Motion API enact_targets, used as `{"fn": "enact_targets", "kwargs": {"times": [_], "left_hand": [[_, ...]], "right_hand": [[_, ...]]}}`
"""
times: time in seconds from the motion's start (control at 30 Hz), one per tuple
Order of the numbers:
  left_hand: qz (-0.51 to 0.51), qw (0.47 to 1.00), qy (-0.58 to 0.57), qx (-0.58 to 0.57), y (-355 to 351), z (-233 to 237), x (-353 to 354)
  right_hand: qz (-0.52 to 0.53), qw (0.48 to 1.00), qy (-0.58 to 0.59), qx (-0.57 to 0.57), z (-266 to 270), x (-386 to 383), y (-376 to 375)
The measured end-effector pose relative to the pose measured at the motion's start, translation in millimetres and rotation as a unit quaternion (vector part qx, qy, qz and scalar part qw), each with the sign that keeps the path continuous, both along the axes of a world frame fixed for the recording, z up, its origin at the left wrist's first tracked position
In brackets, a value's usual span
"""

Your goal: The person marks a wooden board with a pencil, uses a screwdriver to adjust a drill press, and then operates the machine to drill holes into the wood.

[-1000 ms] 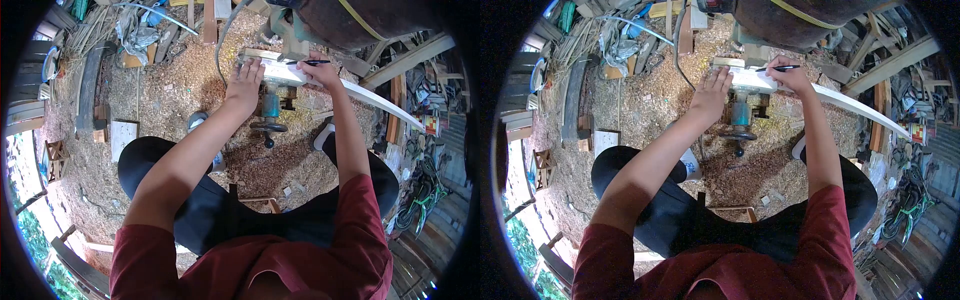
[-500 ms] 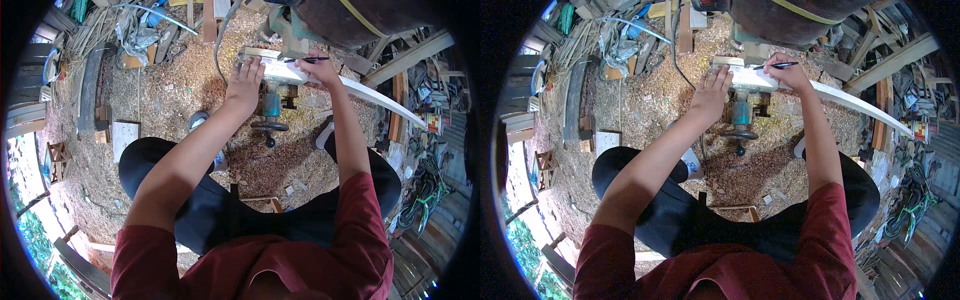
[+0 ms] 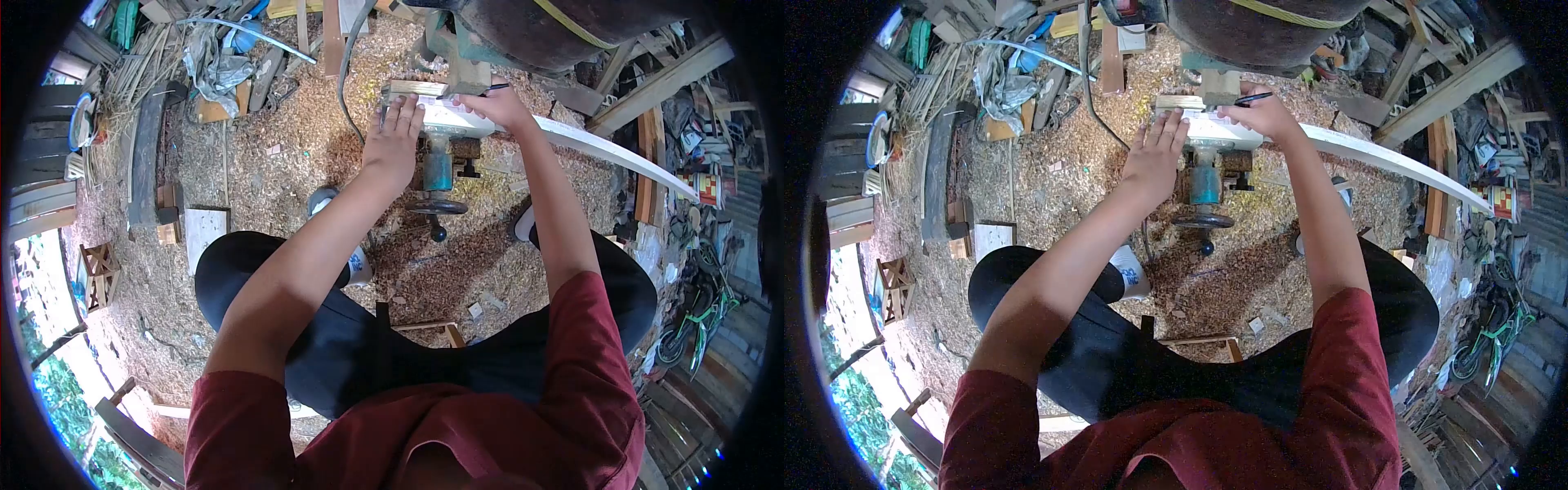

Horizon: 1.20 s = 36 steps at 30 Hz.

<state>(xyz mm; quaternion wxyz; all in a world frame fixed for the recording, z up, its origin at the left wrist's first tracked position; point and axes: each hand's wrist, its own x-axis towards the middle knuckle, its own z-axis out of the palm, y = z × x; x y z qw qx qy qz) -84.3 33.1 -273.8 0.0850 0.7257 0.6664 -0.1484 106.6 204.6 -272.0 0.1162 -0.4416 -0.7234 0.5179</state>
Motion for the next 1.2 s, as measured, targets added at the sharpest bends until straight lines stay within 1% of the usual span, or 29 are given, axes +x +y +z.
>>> {"fn": "enact_targets", "kwargs": {"times": [0.07,0.17,0.27,0.33,0.37,0.43,0.47,0.57,0.6,0.63,0.7,0.73,0.8,0.83,0.87,0.9,0.97,1.0,1.03,1.07,1.1,1.17,1.2], "left_hand": [[0.003,1.000,0.006,-0.016,0,3,1],[0.007,1.000,-0.002,-0.007,0,-1,1],[0.007,1.000,-0.008,-0.019,1,3,0],[0.006,1.000,-0.014,-0.021,2,5,-1],[0.005,0.999,-0.023,-0.025,2,6,-2],[0.005,0.999,-0.039,-0.020,1,6,-7],[0.001,0.998,-0.056,-0.018,0,6,-8],[-0.001,0.998,-0.055,-0.008,-5,8,-8],[0.002,0.999,-0.055,-0.002,-6,8,-8],[0.004,0.998,-0.055,-0.001,-8,8,-7],[0.008,0.998,-0.055,0.005,-16,10,-4],[0.000,0.999,-0.045,-0.004,-20,13,-2],[-0.008,0.999,-0.030,-0.005,-30,19,4],[-0.023,0.999,-0.021,-0.027,-37,24,8],[-0.037,0.998,-0.012,-0.050,-45,28,11],[-0.035,0.998,-0.008,-0.043,-56,35,15],[-0.113,0.988,-0.006,-0.107,-83,48,25],[-0.111,0.988,-0.002,-0.104,-94,43,28],[-0.062,0.992,-0.045,-0.096,-103,29,28],[-0.012,0.992,-0.088,-0.086,-111,25,27],[-0.010,0.993,-0.085,-0.083,-120,30,25],[0.015,0.983,-0.150,-0.104,-138,41,20],[0.016,0.984,-0.146,-0.101,-147,45,17]], "right_hand": [[-0.002,1.000,-0.001,0.006,2,-1,-1],[-0.005,1.000,0.010,0.002,1,2,-3],[0.005,0.999,0.045,0.003,2,4,-5],[-0.007,1.000,-0.007,0.009,12,9,-8],[-0.006,1.000,-0.006,0.011,12,12,-8],[-0.043,0.996,0.079,-0.023,4,25,-11],[-0.042,0.996,0.076,-0.020,1,33,-13],[-0.061,0.965,0.250,-0.048,4,54,-26],[-0.105,0.961,0.250,-0.047,11,66,-34],[-0.100,0.962,0.251,-0.042,16,81,-42],[-0.047,0.981,0.149,-0.117,26,112,-59],[-0.004,0.987,0.053,-0.149,25,126,-67],[0.070,0.970,-0.138,-0.187,26,136,-89],[0.100,0.948,-0.232,-0.196,29,133,-105],[0.106,0.943,-0.254,-0.187,18,132,-119],[0.111,0.938,-0.276,-0.179,5,130,-132],[0.076,0.940,-0.316,-0.106,2,116,-165],[0.077,0.941,-0.313,-0.102,-15,116,-180],[0.037,0.952,-0.304,-0.004,-43,118,-192],[-0.004,0.952,-0.291,0.094,-58,117,-202],[-0.003,0.953,-0.287,0.098,-59,113,-212],[-0.049,0.962,-0.261,0.062,-57,99,-232],[-0.043,0.963,-0.253,0.085,-57,95,-239]]}}
